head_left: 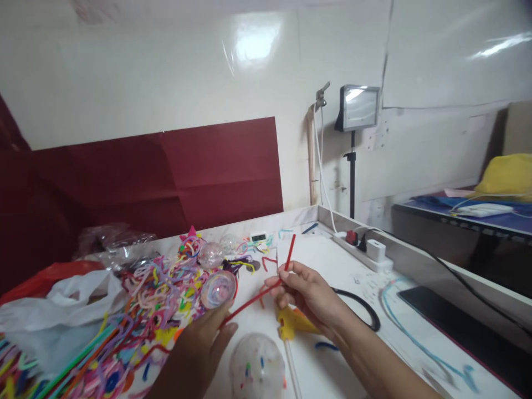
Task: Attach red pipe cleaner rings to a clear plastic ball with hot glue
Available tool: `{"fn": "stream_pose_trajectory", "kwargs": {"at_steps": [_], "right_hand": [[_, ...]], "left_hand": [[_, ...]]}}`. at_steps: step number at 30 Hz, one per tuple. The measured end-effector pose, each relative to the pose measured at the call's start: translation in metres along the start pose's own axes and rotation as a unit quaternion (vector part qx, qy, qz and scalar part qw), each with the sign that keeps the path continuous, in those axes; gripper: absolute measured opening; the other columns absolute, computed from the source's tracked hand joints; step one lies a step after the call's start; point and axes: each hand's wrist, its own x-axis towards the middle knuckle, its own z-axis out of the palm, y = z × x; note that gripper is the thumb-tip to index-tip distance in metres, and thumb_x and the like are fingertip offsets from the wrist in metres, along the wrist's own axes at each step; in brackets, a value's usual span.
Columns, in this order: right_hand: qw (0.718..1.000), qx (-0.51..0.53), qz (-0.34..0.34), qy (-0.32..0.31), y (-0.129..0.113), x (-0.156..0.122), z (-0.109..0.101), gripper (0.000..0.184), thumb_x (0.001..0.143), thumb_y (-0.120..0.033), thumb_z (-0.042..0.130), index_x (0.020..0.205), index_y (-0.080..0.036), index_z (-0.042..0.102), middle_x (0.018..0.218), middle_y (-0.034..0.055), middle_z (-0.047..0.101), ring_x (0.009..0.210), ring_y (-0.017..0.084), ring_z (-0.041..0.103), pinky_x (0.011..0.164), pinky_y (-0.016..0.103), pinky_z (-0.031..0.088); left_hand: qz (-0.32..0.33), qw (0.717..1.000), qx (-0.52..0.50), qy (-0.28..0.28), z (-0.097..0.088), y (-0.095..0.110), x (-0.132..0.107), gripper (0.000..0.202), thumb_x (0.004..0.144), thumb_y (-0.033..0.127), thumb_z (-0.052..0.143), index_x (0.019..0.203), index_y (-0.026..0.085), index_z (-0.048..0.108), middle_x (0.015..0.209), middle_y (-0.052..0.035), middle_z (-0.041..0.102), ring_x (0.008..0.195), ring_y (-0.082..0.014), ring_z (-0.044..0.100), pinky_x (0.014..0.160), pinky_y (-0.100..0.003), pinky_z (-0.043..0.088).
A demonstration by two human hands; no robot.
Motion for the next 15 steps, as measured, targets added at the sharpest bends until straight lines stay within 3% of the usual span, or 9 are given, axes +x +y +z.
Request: {"fn": "stream_pose_trajectory", "kwargs": {"at_steps": [2,6,11,15], "right_hand": [[1.0,0.001,0.006,-0.001,0.001,-0.01,-0.003,0.037,0.066,-0.04,0.085,0.08,-0.018,0.059,0.083,0.0075,0.075,0.065,0.014,0.069,0.054,0.019,0.052],[1.0,-0.016,0.01,0.02,0.003,-0.026,-0.021,0.034,0.067,-0.039,0.085,0.081,-0.017,0.064,0.085,0.0071,0.074,0.068,0.014,0.069,0.057,0.02,0.053],[0.994,-0.071,0.015,0.083,0.003,-0.048,-0.048,0.033,0.07,-0.041,0.083,0.085,-0.017,0.065,0.075,0.003,0.072,0.057,0.009,0.061,0.057,0.018,0.048],[0.981,-0.182,0.036,0.059,0.006,-0.069,-0.069,0.033,0.076,-0.047,0.076,0.083,-0.018,0.062,0.068,0.0019,0.069,0.057,0.011,0.057,0.055,0.02,0.045]], "left_hand": [[0.007,0.999,-0.011,-0.047,0.012,0.018,0.007,0.042,0.093,0.033,0.031,0.108,0.025,0.069,0.085,-0.0052,0.077,0.078,-0.023,0.071,0.075,-0.032,0.055],[0.077,0.996,-0.047,-0.004,0.017,0.018,0.006,0.036,0.094,0.029,0.032,0.087,0.022,0.067,0.085,-0.0067,0.073,0.081,-0.0217,0.068,0.076,-0.031,0.051],[0.146,0.987,-0.051,0.033,0.007,0.01,-0.01,0.034,0.099,0.03,0.032,0.083,0.021,0.062,0.082,-0.005,0.068,0.077,-0.0187,0.065,0.07,-0.028,0.049],[0.158,0.984,-0.074,0.028,0.004,0.001,-0.026,0.028,0.098,0.028,0.04,0.08,0.022,0.061,0.074,-0.0001,0.064,0.068,-0.0136,0.063,0.064,-0.022,0.047]]}}
